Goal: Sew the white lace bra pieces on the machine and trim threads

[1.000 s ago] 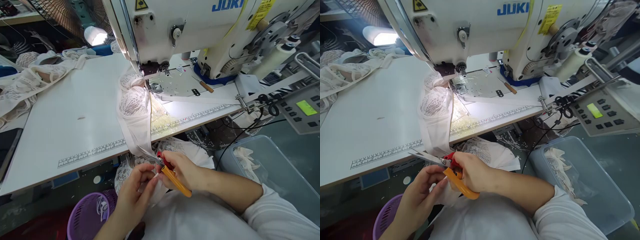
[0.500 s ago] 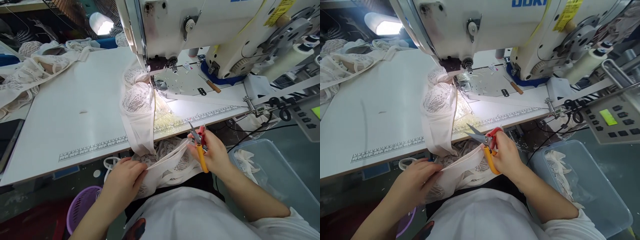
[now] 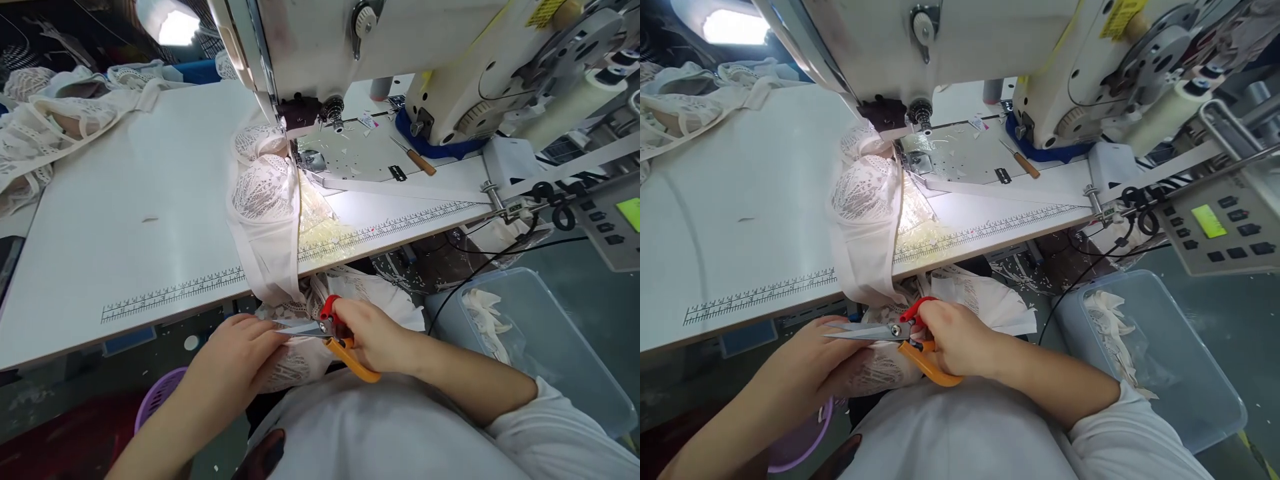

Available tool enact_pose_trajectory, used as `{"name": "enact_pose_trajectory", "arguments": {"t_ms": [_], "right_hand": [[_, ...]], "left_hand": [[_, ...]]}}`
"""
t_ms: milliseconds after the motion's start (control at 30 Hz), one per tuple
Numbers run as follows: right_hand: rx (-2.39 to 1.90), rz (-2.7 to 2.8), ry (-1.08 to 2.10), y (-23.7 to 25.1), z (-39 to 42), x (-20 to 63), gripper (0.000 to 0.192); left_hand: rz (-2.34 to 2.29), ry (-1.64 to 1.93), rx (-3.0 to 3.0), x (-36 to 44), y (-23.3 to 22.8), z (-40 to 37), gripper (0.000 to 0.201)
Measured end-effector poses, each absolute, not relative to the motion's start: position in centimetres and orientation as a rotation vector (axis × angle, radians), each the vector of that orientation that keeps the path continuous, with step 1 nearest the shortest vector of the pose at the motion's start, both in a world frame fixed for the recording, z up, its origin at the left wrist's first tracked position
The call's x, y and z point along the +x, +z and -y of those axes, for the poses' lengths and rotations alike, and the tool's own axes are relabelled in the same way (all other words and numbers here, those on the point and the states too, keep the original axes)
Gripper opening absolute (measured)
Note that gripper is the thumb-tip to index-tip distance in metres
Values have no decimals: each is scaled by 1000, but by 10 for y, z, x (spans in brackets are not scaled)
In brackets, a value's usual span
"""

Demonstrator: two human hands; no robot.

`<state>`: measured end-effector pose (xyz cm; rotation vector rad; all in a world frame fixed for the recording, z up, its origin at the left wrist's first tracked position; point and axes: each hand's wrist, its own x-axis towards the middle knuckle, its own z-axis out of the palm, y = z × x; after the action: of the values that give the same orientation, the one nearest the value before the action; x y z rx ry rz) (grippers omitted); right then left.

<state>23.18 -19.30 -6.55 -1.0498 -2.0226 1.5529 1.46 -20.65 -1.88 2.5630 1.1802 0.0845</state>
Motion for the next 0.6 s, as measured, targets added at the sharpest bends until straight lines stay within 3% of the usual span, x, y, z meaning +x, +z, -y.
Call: {"name": "enact_pose_trajectory", "arguments": {"t_ms": [233, 367, 600], "right_hand": [[-1024, 2125, 1437, -61, 192, 243, 27], [-1011, 2164, 1407, -64, 193, 245, 27], [-994, 2167, 1437, -68, 197, 249, 32]], "left_hand": [[-1283, 100, 2522, -28, -12, 215, 27], [-1503, 278, 2336, -39, -13, 227, 32], [-1571, 440, 2027, -60, -18, 233, 21]]}}
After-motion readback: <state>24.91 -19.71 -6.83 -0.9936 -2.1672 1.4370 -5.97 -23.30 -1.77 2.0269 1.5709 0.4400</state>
